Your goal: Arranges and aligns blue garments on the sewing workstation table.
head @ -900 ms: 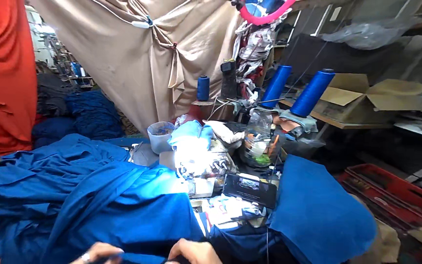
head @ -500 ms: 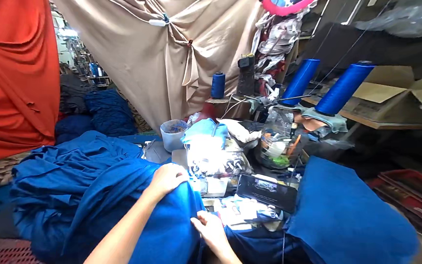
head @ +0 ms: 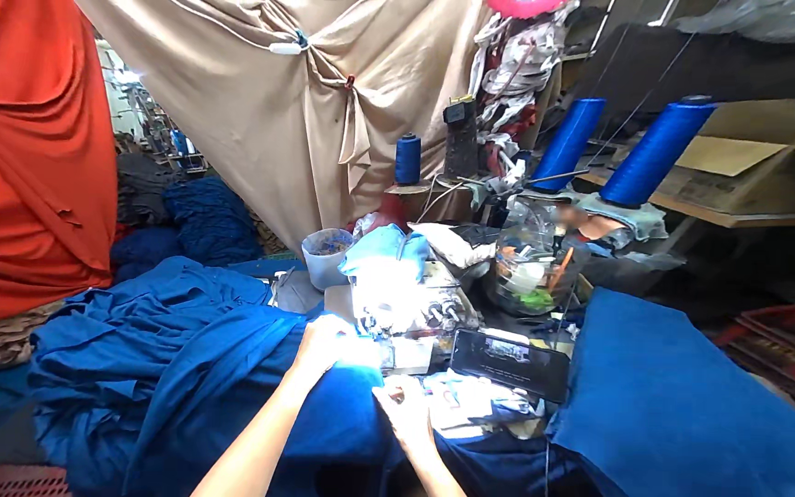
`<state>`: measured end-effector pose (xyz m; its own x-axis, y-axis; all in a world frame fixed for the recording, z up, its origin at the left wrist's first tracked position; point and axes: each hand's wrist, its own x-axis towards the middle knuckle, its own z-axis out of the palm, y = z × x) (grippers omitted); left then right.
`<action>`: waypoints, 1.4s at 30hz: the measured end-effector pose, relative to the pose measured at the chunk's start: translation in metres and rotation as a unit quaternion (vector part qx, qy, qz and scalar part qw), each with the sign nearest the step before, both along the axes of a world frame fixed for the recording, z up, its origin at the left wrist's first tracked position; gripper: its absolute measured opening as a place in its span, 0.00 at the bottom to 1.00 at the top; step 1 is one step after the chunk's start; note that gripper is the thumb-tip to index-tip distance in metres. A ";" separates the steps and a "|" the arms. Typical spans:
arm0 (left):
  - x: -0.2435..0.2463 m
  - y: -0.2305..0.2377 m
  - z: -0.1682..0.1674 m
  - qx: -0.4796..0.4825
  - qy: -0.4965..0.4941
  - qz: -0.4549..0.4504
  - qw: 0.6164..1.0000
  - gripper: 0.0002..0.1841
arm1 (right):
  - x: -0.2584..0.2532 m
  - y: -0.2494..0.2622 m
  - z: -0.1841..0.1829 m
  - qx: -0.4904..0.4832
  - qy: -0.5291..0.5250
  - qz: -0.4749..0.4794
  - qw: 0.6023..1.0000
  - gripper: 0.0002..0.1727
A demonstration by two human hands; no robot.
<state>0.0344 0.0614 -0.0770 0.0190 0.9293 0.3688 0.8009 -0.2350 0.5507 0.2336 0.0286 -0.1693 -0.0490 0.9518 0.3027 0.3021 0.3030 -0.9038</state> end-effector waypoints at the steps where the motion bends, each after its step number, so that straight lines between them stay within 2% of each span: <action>1: 0.002 0.002 -0.003 -0.009 -0.002 0.001 1.000 0.07 | 0.002 0.004 0.002 -0.039 0.016 0.014 0.999 0.13; 8: 0.007 0.000 -0.018 -0.017 -0.002 -0.006 1.000 0.13 | 0.017 -0.001 0.002 -0.163 0.023 0.134 0.977 0.13; 11: 0.012 -0.012 -0.017 -0.016 -0.021 -0.019 0.999 0.15 | 0.024 -0.013 -0.004 -0.165 0.054 0.163 0.971 0.10; 18: 0.018 -0.010 -0.019 -0.029 -0.058 -0.010 0.998 0.12 | 0.023 -0.019 -0.007 -0.164 0.075 0.154 0.971 0.08; 29: 0.012 0.013 -0.014 -0.072 -0.044 0.019 0.996 0.15 | 0.016 -0.007 0.007 -0.179 0.067 0.136 0.972 0.10; 32: 0.006 0.027 -0.004 -0.114 -0.029 0.040 0.992 0.13 | 0.007 0.004 0.011 -0.160 0.055 0.105 0.980 0.11; 35: -0.002 0.047 -0.004 -0.104 -0.030 0.069 0.992 0.13 | -0.006 0.018 0.028 -0.132 0.028 0.066 0.989 0.13; 38: -0.005 0.062 -0.006 -0.079 -0.037 0.102 0.991 0.13 | -0.023 0.029 0.037 -0.124 0.100 0.024 0.987 0.11; 39: -0.004 0.067 -0.005 -0.082 -0.018 0.122 0.989 0.14 | -0.027 0.031 0.040 -0.125 0.130 0.018 0.984 0.11; 42: 0.003 0.075 0.015 -0.173 0.099 0.168 0.965 0.19 | -0.031 0.033 0.043 -0.121 0.147 0.008 0.982 0.24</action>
